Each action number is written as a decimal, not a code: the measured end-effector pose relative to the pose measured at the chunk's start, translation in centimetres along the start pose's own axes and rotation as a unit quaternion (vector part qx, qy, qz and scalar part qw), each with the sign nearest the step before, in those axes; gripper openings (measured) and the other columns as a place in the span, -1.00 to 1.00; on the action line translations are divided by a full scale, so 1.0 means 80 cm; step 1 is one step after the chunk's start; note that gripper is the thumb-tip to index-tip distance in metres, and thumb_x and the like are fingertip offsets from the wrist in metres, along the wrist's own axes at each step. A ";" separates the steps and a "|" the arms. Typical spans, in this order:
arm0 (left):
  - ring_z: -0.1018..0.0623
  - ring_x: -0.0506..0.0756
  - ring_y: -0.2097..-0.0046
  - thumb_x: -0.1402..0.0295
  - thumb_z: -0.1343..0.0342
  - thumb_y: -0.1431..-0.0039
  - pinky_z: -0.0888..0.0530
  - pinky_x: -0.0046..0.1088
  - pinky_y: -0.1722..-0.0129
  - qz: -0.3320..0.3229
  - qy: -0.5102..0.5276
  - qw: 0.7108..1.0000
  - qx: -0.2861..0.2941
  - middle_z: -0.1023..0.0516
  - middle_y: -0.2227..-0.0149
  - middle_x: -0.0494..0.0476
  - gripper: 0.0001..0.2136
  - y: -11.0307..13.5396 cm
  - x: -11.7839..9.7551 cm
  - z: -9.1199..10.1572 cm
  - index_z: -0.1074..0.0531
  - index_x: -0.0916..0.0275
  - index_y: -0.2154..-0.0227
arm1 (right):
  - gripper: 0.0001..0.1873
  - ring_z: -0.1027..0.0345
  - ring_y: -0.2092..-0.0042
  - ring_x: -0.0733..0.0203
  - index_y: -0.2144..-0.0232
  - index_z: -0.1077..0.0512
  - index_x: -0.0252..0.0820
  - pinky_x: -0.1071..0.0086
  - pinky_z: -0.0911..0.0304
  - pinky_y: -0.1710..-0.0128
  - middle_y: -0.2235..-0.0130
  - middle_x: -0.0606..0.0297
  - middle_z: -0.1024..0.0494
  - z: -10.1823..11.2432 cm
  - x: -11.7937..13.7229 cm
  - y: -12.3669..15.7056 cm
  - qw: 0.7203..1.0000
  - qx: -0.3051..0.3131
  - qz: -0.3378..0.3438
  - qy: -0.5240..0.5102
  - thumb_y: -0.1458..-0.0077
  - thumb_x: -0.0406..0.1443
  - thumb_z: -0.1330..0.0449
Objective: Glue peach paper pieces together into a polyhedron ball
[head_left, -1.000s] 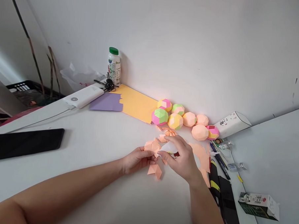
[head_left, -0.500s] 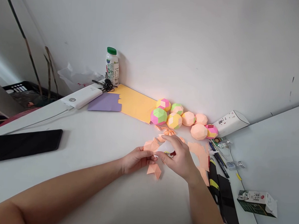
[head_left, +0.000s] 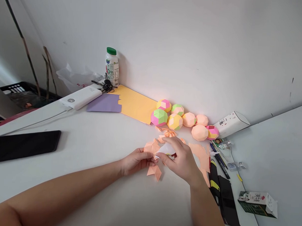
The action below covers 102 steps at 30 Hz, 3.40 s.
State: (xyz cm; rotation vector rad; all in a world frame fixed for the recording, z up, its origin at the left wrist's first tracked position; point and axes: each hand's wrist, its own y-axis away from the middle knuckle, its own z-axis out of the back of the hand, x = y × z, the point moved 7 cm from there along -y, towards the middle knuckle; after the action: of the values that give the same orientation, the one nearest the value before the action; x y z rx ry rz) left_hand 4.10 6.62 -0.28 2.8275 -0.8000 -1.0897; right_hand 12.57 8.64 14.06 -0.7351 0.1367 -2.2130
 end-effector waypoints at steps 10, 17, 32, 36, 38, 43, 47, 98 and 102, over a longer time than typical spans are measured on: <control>-0.45 0.12 0.24 0.45 -0.10 -0.06 -0.34 -0.32 0.15 -0.002 -0.002 1.000 0.002 -0.51 0.34 0.24 -0.89 0.000 -0.001 -0.002 -0.51 0.37 0.40 | -0.63 -0.40 0.21 0.17 0.04 -0.28 -0.08 0.41 -0.38 0.51 0.08 0.18 -0.44 -0.001 0.000 0.001 1.000 0.027 -0.011 -0.001 -0.08 -0.19 -0.15; -0.45 0.12 0.25 0.43 -0.13 -0.04 -0.34 -0.33 0.14 0.004 -0.003 1.000 -0.003 -0.52 0.34 0.23 -0.91 0.002 -0.003 -0.005 -0.50 0.36 0.44 | -0.62 -0.40 0.17 0.14 0.03 -0.26 -0.07 0.40 -0.38 0.50 0.05 0.18 -0.43 -0.001 0.002 0.002 0.999 0.044 -0.019 0.001 -0.09 -0.19 -0.14; -0.42 0.09 0.30 0.45 -0.11 -0.04 -0.33 -0.32 0.16 -0.001 -0.006 1.000 -0.002 -0.50 0.40 0.20 -0.90 0.003 -0.005 -0.007 -0.50 0.36 0.46 | -0.61 -0.41 0.21 0.15 0.00 -0.24 -0.05 0.34 -0.39 0.42 0.09 0.19 -0.44 -0.003 0.001 0.003 0.996 0.072 -0.042 0.006 -0.10 -0.18 -0.12; -0.42 0.10 0.31 0.44 -0.13 -0.02 -0.33 -0.29 0.16 -0.004 -0.008 1.000 -0.006 -0.50 0.40 0.22 -0.90 0.003 -0.005 -0.006 -0.51 0.36 0.48 | -0.60 -0.39 0.17 0.14 0.00 -0.24 -0.03 0.33 -0.39 0.39 0.06 0.19 -0.43 -0.004 0.000 0.003 0.996 0.077 -0.054 0.002 -0.09 -0.18 -0.13; -0.43 0.12 0.29 0.44 -0.12 -0.03 -0.32 -0.28 0.14 -0.004 -0.009 1.000 -0.005 -0.51 0.38 0.23 -0.90 0.003 -0.005 -0.006 -0.51 0.36 0.47 | -0.59 -0.39 0.17 0.15 -0.01 -0.23 -0.03 0.34 -0.39 0.40 0.05 0.20 -0.42 -0.005 -0.001 0.004 0.995 0.081 -0.060 -0.002 -0.09 -0.18 -0.13; -0.42 0.09 0.31 0.44 -0.12 -0.04 -0.31 -0.30 0.15 -0.001 -0.006 1.000 -0.002 -0.51 0.40 0.20 -0.89 0.002 -0.003 -0.005 -0.51 0.36 0.48 | -0.59 -0.40 0.19 0.17 -0.01 -0.22 -0.02 0.36 -0.40 0.41 0.06 0.21 -0.42 -0.006 -0.002 0.004 0.994 0.088 -0.067 -0.010 -0.09 -0.18 -0.13; -0.42 0.08 0.31 0.44 -0.12 -0.05 -0.32 -0.32 0.16 -0.001 -0.001 1.000 -0.002 -0.51 0.41 0.19 -0.89 0.002 -0.003 -0.003 -0.52 0.37 0.47 | -0.58 -0.39 0.17 0.16 -0.01 -0.22 -0.02 0.36 -0.40 0.40 0.06 0.21 -0.42 -0.006 -0.002 0.004 0.994 0.086 -0.064 -0.011 -0.09 -0.18 -0.13; -0.41 0.10 0.32 0.43 -0.12 -0.04 -0.33 -0.35 0.22 -0.010 0.006 1.000 -0.006 -0.48 0.42 0.19 -0.89 0.002 -0.002 -0.001 -0.51 0.36 0.44 | -0.64 -0.45 0.24 0.15 0.11 -0.31 -0.14 0.33 -0.34 0.31 0.18 0.21 -0.55 0.011 0.011 -0.002 0.998 -0.016 0.023 0.064 -0.04 -0.16 -0.19; -0.40 0.08 0.35 0.45 -0.11 -0.05 -0.32 -0.35 0.20 -0.009 0.006 1.000 -0.006 -0.48 0.45 0.17 -0.89 0.003 -0.003 -0.002 -0.51 0.37 0.47 | -0.64 -0.46 0.27 0.15 0.12 -0.32 -0.15 0.34 -0.33 0.37 0.20 0.22 -0.55 0.008 0.010 -0.002 0.997 -0.001 0.021 0.069 -0.03 -0.15 -0.19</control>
State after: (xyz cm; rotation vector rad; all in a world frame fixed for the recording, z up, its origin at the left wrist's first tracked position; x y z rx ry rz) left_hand 3.98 6.48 0.04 2.8342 -0.7659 -1.0739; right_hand 12.37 8.28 15.00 -0.5758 0.2221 -2.2227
